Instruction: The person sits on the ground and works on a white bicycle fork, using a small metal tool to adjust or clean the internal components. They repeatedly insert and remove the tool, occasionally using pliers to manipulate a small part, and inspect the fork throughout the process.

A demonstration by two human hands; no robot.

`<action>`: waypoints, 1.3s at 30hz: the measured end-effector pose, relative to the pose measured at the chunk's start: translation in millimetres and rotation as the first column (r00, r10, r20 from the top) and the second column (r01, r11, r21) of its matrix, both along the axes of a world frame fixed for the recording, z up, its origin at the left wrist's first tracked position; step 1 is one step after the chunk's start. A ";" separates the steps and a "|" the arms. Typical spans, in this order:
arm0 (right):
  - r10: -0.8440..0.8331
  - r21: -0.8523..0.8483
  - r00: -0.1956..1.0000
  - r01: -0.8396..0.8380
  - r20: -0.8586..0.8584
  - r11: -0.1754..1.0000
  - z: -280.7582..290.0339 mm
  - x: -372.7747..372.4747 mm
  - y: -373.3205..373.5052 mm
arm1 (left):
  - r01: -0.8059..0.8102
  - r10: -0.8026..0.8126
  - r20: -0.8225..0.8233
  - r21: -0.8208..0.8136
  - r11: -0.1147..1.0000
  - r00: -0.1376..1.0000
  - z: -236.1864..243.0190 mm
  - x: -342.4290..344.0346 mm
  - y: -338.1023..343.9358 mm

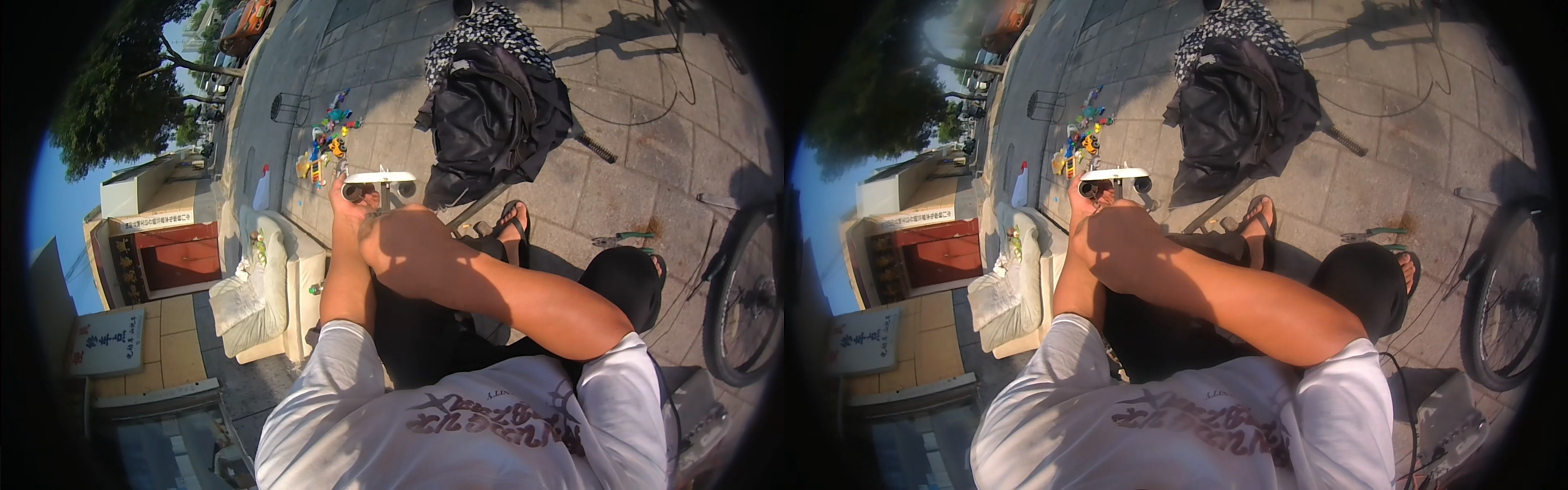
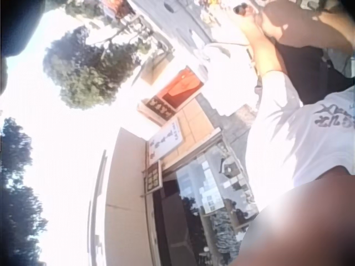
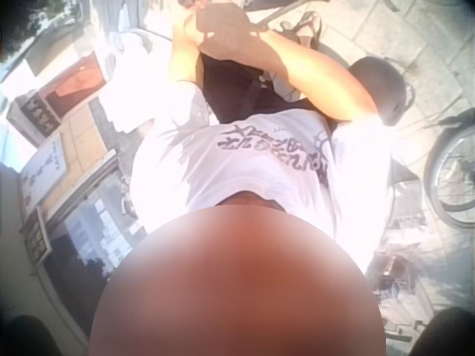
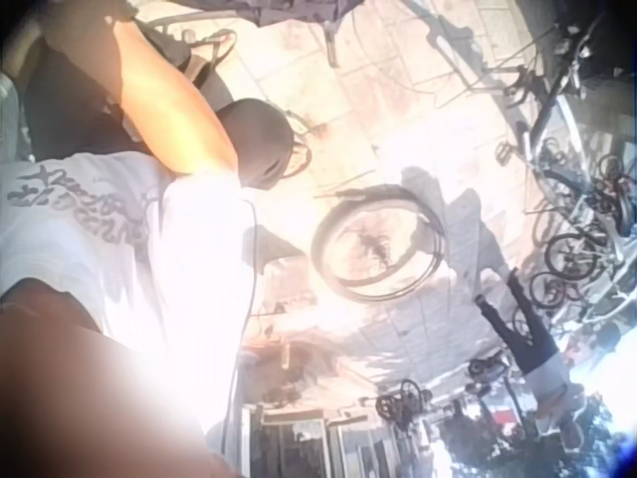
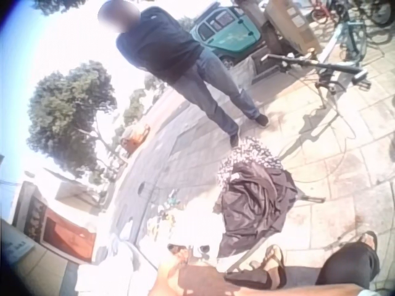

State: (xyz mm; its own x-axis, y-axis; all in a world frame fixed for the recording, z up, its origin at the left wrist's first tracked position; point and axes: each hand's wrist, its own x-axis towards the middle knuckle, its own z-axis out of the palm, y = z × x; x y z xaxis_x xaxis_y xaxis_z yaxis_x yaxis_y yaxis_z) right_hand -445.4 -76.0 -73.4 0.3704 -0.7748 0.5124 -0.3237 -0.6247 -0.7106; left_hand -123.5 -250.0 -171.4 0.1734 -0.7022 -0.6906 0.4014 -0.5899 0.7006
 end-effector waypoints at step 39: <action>0.065 0.057 0.997 -0.063 -0.029 0.996 8.2 -0.9 0.0 | 0.067 -0.068 -0.022 -0.052 0.996 0.997 -4.7 2.8 0.3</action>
